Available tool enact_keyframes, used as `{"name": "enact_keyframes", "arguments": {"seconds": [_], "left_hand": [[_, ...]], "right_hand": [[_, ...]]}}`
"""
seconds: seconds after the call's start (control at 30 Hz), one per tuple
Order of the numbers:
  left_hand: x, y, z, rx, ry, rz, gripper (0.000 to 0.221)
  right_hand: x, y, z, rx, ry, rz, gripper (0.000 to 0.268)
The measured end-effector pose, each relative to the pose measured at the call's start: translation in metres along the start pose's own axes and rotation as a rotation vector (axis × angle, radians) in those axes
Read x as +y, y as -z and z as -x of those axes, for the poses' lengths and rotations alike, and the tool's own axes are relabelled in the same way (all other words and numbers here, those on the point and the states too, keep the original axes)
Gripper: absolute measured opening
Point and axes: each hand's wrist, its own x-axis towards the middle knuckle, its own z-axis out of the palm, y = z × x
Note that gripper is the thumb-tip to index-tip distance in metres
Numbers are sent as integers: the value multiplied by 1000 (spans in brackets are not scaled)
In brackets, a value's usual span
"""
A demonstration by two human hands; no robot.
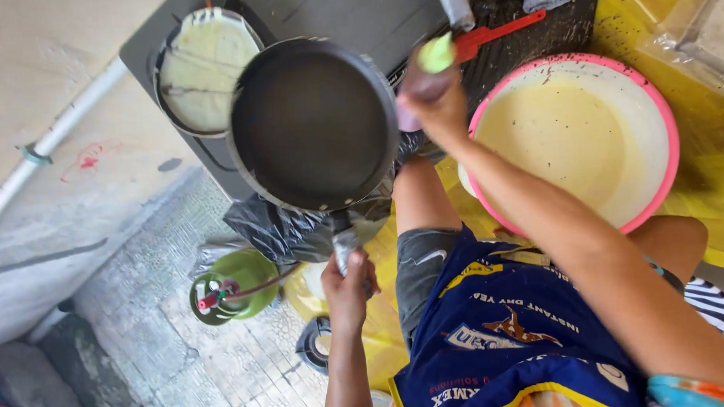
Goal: Preparing and cooking crepes on a stovetop using multiple pans.
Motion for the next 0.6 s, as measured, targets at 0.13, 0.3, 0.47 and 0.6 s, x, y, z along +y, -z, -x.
{"name": "enact_keyframes", "arguments": {"seconds": [0.13, 0.3, 0.47, 0.6], "left_hand": [[-4, -31, -14, -157, 154, -256, 27], [-43, -77, -31, -507, 286, -433, 31], [-65, -132, -23, -783, 389, -605, 39], [-74, -153, -14, -866, 379, -632, 41]], "right_hand": [[-65, 103, -3, -88, 125, 58, 74], [-175, 199, 31, -737, -422, 1330, 109], [-163, 243, 72, -1110, -596, 1665, 73], [-131, 292, 87, -816, -419, 1904, 76]]}}
